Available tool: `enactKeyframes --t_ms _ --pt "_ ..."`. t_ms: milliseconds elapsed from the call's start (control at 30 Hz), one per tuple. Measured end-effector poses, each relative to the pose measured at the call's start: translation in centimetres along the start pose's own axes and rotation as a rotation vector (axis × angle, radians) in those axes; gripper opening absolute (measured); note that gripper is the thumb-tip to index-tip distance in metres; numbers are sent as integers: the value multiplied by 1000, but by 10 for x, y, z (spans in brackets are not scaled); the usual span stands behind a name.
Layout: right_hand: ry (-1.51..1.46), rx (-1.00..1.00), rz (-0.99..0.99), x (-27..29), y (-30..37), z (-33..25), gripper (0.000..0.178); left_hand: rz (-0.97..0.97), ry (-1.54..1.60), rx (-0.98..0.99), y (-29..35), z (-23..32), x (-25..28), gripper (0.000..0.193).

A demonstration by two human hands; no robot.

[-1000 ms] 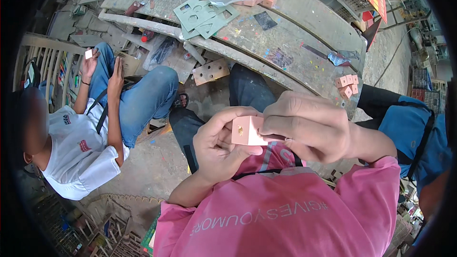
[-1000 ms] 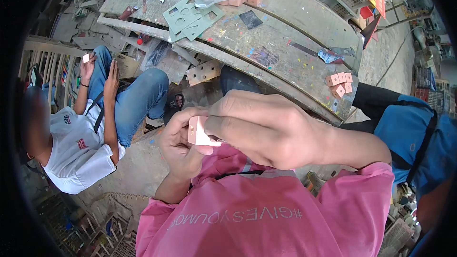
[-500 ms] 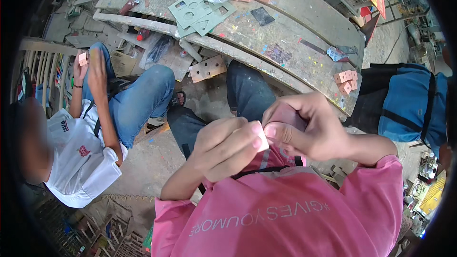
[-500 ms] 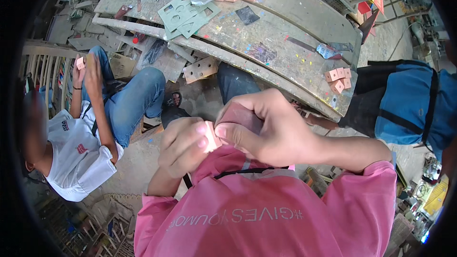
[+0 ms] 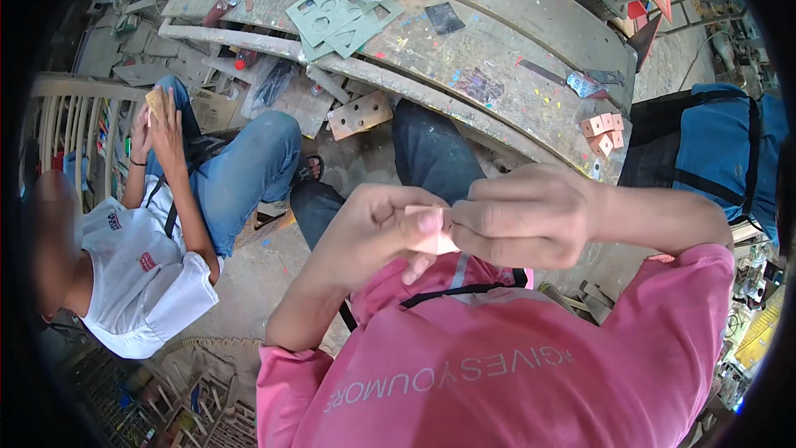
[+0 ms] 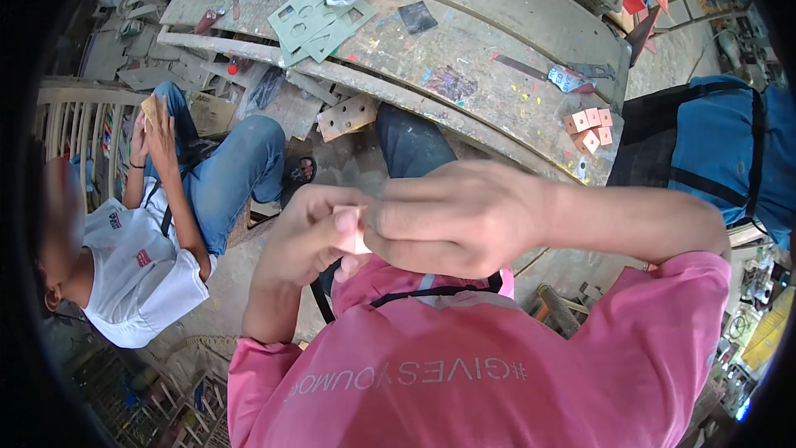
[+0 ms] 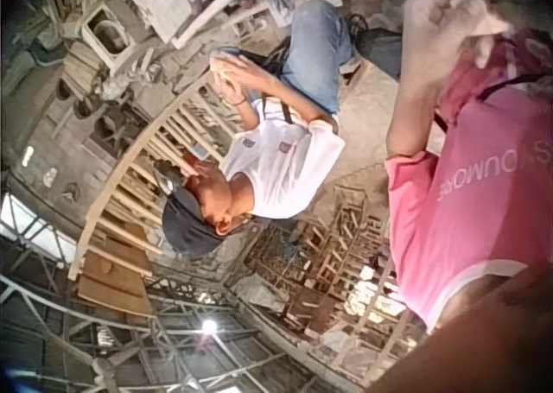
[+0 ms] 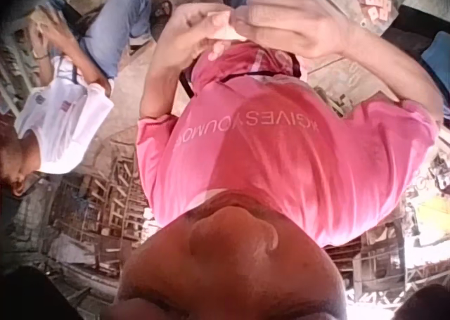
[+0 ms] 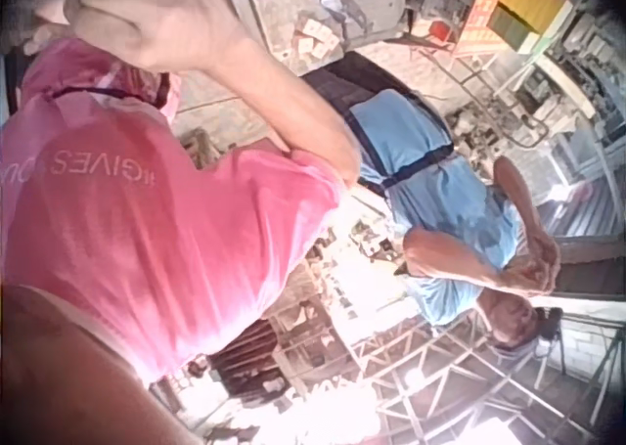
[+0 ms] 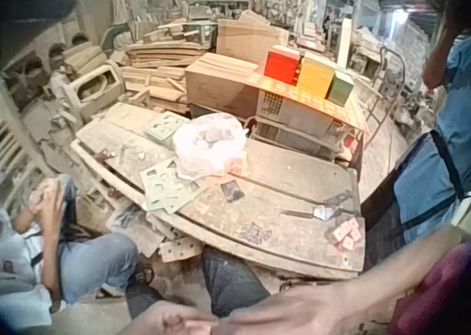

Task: The person uses a small knife to carve a hole into a small wooden block. They then use a sanding block to smooth the edges of the carved block. The person repeats this process on another wooden block, carving and sanding it.

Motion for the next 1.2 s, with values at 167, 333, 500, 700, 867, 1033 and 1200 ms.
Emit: enactKeyframes --t_ms 167,333,500,700,867,1033,1200 --pt "17 241 -26 -7 -1 1 13 -101 326 289 -10 -22 0 47" --pt "-91 333 -58 -13 -3 9 13 -123 395 342 -20 -44 0 50" --pt "-179 -113 -40 10 -7 26 7 -151 475 296 -15 -34 -3 52" --pt "-827 -1280 377 6 24 9 15 -290 497 71 -13 -27 -3 59" --pt "-1110 -1395 576 -7 26 -8 11 -131 299 -173 -9 -17 -1 61" --pt "-672 -1123 405 7 15 -9 6 113 50 -404 -1 -8 -1 70" --pt "-238 -716 260 15 -3 -14 16 8 -45 -527 6 -4 1 51"
Point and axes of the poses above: each hand's wrist, its own y-axis away from the middle knuckle, its own x-axis out of the back of the hand, z = x × y, the point moved 5 cm from there along -y, towards the middle knuckle, and after that the axes turned 7 degrees about x, right-handed, at the moved point
